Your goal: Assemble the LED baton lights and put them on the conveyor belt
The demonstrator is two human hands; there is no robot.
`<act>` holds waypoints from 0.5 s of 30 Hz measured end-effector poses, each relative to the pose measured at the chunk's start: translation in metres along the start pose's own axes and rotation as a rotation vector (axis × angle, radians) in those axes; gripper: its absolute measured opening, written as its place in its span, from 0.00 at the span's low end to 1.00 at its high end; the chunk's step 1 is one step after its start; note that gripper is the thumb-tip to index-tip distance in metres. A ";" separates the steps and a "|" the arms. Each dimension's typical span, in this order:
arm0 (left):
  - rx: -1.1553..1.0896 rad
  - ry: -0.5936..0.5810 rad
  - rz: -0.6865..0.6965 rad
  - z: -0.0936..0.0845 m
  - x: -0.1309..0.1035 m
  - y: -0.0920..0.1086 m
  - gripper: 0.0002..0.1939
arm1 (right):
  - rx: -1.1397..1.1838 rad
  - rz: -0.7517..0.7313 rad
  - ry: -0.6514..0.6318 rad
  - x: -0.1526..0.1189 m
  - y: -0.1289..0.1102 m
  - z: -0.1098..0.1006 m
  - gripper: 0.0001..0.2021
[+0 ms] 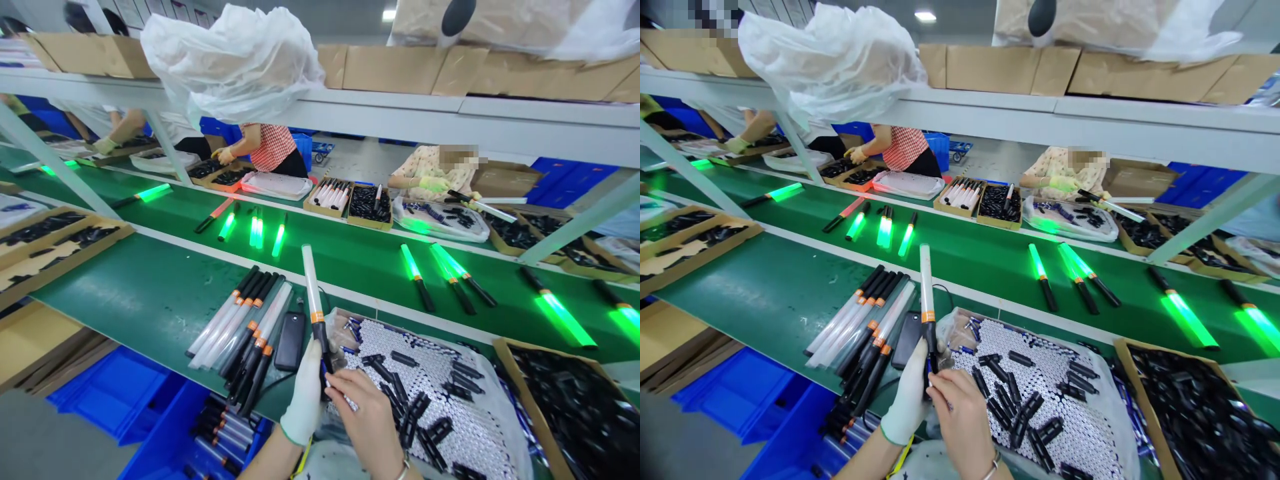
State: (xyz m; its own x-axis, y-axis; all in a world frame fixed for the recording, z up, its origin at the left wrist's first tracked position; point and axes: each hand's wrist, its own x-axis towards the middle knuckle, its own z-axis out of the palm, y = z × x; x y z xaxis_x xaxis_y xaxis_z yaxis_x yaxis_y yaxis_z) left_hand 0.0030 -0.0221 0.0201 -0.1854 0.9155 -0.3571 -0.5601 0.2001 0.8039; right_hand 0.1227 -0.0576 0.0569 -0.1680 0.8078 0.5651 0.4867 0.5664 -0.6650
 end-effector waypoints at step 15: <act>0.350 -0.082 0.172 -0.042 -0.006 0.008 0.36 | 0.160 0.365 0.043 -0.001 0.024 0.031 0.15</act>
State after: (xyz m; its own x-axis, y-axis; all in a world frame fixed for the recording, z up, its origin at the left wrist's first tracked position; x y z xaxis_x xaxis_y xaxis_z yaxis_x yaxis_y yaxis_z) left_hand -0.0340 -0.0403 0.0088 -0.1800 0.9679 -0.1754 -0.2146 0.1354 0.9673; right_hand 0.1077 -0.0396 0.0248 0.0288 0.9549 0.2957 0.3673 0.2650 -0.8916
